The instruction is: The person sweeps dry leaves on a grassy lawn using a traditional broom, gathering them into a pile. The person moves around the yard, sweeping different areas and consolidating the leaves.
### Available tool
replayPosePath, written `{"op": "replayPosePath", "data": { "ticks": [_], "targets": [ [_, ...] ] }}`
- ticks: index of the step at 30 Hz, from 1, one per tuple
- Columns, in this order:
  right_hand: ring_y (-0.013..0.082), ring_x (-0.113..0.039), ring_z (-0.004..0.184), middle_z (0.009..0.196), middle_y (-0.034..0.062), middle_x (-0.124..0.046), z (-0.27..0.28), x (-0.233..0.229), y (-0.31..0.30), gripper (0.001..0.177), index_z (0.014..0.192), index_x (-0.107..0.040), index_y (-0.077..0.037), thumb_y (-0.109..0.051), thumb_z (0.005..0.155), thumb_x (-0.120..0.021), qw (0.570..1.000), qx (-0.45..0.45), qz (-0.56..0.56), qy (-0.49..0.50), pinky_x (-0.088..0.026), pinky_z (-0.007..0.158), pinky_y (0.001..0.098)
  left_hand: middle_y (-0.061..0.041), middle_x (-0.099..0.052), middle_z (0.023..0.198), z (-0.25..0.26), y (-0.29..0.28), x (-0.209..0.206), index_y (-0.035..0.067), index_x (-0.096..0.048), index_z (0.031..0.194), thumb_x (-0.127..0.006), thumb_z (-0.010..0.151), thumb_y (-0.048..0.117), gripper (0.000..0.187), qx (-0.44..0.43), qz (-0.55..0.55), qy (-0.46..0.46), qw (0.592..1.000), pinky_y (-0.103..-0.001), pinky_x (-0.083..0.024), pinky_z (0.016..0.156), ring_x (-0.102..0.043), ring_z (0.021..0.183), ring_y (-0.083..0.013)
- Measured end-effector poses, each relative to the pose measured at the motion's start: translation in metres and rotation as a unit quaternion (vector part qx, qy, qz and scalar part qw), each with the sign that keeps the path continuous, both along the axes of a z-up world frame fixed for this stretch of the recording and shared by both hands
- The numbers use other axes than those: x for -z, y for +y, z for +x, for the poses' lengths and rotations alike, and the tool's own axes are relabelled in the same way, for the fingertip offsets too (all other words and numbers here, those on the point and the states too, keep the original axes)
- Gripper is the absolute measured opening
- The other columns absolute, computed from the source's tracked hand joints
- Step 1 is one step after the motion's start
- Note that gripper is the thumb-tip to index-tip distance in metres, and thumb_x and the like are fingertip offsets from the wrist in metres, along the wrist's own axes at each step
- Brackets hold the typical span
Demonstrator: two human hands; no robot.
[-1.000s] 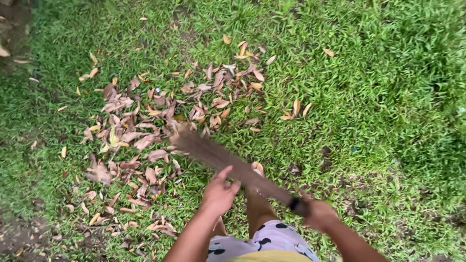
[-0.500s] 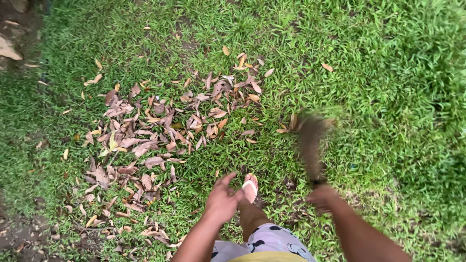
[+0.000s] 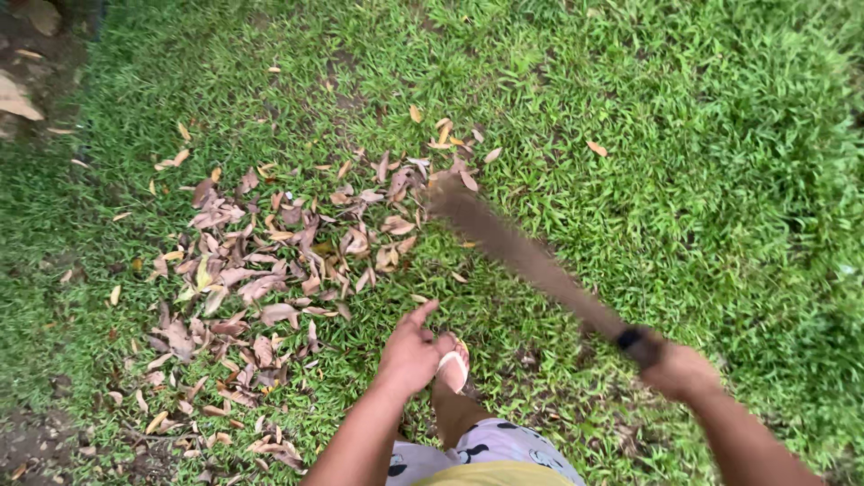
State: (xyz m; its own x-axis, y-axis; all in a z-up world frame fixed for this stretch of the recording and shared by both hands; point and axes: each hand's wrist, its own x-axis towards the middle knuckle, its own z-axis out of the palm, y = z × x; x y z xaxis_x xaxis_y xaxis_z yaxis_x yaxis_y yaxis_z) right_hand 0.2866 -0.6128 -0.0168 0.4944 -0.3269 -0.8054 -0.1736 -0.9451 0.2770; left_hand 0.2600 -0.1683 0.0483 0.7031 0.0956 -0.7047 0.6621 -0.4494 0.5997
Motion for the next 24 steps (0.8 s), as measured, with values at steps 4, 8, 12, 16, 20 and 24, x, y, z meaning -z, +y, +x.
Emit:
{"op": "replayPosePath", "data": {
  "ticks": [4,8,12,16,20,24],
  "targets": [
    [0.03,-0.074,0.106,0.122,0.0129,-0.075,0.054,0.025,-0.086,0.084,0.147,-0.056,-0.024,-0.043,0.071,-0.087,0.981,0.129,-0.053,-0.135,-0.059,0.094,0.0439,-0.014,-0.058,0.139,0.002,0.009,-0.002,0.019,-0.052,0.146,-0.077,0.078,0.031,0.074,-0.011,0.019,-0.045,0.999,-0.037,-0.055,0.095,-0.07,0.107,-0.0247],
    [0.0241,-0.075,0.077,0.096,0.0135,-0.08,0.122,0.058,-0.103,0.055,0.107,-0.079,-0.006,-0.051,0.076,-0.08,0.979,0.174,-0.058,-0.087,-0.06,0.072,0.0394,-0.013,-0.065,0.13,-0.013,0.026,-0.001,0.021,-0.051,0.147,-0.075,0.079,0.033,0.073,-0.01,0.053,-0.006,0.999,-0.037,-0.056,0.095,-0.072,0.104,-0.025],
    [0.0229,-0.072,0.076,0.099,0.0155,-0.082,0.148,0.078,-0.045,0.041,0.115,-0.074,-0.009,-0.034,0.083,-0.079,0.967,0.246,0.018,-0.064,-0.058,0.068,0.0365,-0.009,-0.066,0.126,-0.026,0.026,0.009,0.023,-0.052,0.147,-0.077,0.077,0.032,0.075,-0.056,0.057,0.029,0.996,-0.037,-0.057,0.093,-0.072,0.102,-0.0216],
    [0.0201,-0.066,0.098,0.12,0.0088,-0.071,0.121,0.053,0.032,0.054,0.134,-0.065,-0.015,-0.03,0.084,-0.08,0.991,-0.136,0.011,-0.005,-0.057,0.088,0.0347,-0.009,-0.068,0.115,-0.029,0.017,0.027,0.025,-0.052,0.148,-0.077,0.079,0.034,0.074,-0.027,0.054,0.077,0.995,-0.034,-0.058,0.092,-0.07,0.095,-0.0213],
    [0.02,-0.069,0.104,0.121,0.0029,-0.072,0.094,-0.004,0.048,0.088,0.155,-0.039,-0.044,-0.023,0.081,-0.081,0.995,-0.08,0.05,0.04,-0.06,0.093,0.0363,-0.008,-0.066,0.114,-0.015,0.014,0.044,0.023,-0.051,0.148,-0.078,0.078,0.03,0.075,-0.023,0.044,0.05,0.998,-0.034,-0.058,0.087,-0.07,0.093,-0.0214],
    [0.0194,-0.075,0.1,0.117,0.0033,-0.076,0.094,-0.022,0.025,0.095,0.158,-0.032,-0.052,-0.025,0.081,-0.079,0.998,-0.045,0.034,0.021,-0.062,0.091,0.0339,-0.016,-0.074,0.097,-0.007,0.028,0.05,0.024,-0.048,0.153,-0.075,0.078,0.029,0.08,-0.044,0.009,0.075,0.996,-0.036,-0.059,0.084,-0.071,0.088,-0.0266]
  ]
}}
